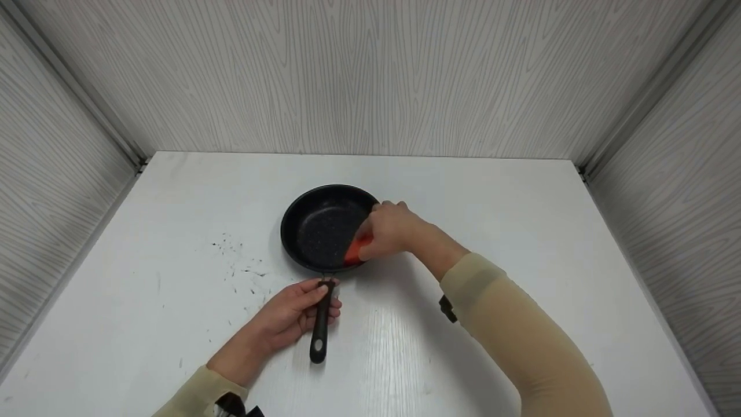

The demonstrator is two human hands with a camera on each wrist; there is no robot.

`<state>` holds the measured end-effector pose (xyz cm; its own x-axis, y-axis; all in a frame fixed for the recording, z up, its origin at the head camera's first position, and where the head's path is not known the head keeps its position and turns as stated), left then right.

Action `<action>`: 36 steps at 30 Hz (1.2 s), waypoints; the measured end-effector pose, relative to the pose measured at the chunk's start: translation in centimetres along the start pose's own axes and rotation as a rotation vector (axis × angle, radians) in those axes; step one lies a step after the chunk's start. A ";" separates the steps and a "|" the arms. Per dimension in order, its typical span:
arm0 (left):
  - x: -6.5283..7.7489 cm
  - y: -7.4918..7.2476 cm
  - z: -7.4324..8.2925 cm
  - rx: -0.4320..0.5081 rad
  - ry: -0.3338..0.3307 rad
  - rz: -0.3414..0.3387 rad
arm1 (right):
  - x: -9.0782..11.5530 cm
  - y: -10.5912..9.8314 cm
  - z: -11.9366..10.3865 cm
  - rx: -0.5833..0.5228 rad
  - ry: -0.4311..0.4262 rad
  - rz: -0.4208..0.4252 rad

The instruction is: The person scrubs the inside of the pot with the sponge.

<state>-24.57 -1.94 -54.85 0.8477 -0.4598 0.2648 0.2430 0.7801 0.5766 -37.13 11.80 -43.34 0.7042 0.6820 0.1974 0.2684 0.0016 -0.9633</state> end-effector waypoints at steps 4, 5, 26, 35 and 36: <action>0.0 0.0 0.1 -0.001 0.000 -0.001 | 0.0 0.1 -0.2 -0.029 -0.006 -0.008; 0.0 0.0 0.1 -0.004 0.003 -0.001 | 0.1 0.0 -0.3 -0.035 -0.011 -0.008; 0.2 0.2 0.3 0.018 0.006 -0.021 | -0.2 0.7 -1.2 -0.149 -0.042 0.002; 0.2 0.2 0.3 0.013 0.007 -0.021 | -0.5 1.2 -1.9 -0.219 -0.053 -0.006; 0.2 0.2 0.3 0.008 0.007 -0.021 | -0.6 1.3 -2.0 -0.226 -0.050 -0.008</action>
<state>-24.53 -1.98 -54.45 0.8459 -0.4730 0.2467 0.2573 0.7669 0.5879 -35.90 9.98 -44.36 0.6695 0.7180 0.1902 0.4183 -0.1528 -0.8954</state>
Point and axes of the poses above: each hand's wrist, its own x-axis away from the middle knuckle, its own y-axis out of the palm, z = x × y, the point moved 9 cm from there along -x, towards the middle knuckle, and after that the axes turned 3 degrees about -z, right-handed, at the moved point
